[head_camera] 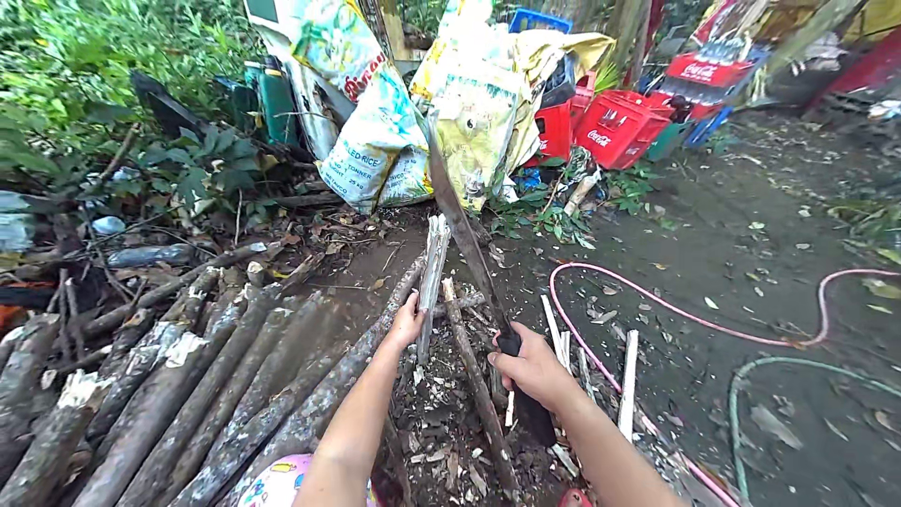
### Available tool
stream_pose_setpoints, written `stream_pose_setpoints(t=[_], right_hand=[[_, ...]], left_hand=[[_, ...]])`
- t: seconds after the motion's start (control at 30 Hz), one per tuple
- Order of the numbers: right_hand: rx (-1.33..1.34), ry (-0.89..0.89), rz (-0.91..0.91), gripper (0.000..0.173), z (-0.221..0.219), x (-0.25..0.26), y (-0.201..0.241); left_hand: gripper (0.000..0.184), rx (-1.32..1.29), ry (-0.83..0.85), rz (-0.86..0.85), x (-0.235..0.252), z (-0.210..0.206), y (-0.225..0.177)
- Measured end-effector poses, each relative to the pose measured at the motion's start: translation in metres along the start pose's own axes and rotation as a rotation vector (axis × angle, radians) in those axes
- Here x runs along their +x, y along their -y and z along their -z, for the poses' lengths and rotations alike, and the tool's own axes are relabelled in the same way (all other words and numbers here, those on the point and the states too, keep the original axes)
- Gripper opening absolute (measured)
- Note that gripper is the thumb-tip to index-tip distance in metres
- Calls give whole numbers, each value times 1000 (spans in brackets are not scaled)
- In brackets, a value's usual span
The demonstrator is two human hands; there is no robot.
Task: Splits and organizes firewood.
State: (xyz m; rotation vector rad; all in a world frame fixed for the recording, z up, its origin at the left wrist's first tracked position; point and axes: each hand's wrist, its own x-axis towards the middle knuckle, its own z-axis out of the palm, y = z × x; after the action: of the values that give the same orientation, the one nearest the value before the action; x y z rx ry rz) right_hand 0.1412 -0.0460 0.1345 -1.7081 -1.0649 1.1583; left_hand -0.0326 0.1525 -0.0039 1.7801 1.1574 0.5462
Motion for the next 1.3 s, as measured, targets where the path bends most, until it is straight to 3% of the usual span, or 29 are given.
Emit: stream_pose_setpoints(t=[0.07, 0.17, 0.23, 0.4, 0.53, 0.73, 0.87, 1.07, 1.2, 1.3], right_hand=[[33, 52, -22, 34, 2, 1, 1], [342, 191, -14, 21, 11, -9, 5], [411, 222, -26, 20, 15, -13, 9], [10, -28, 82, 34, 7, -13, 13], [1, -142, 217, 32, -1, -14, 21], [-50, 94, -115, 35, 3, 10, 31], [-18, 79, -87, 36, 2, 1, 33], [-66, -45, 91, 35, 14, -18, 30], [-189, 26, -129, 50, 6, 2, 10], [-165, -8, -75, 51, 11, -2, 20]], left_hand=[[51, -5, 0, -15, -1, 2, 3], [51, 10, 17, -25, -2, 4, 5], [50, 51, 29, -19, -2, 5, 3], [47, 67, 28, -2, 1, 4, -2], [47, 68, 30, -8, 3, 5, -1], [47, 58, 21, -7, 3, 2, 1], [47, 89, 35, -27, 1, 5, -10], [40, 139, -49, -200, 12, 9, -45], [47, 128, 32, -27, 14, -21, 1], [46, 162, 54, -6, 18, -17, -22]])
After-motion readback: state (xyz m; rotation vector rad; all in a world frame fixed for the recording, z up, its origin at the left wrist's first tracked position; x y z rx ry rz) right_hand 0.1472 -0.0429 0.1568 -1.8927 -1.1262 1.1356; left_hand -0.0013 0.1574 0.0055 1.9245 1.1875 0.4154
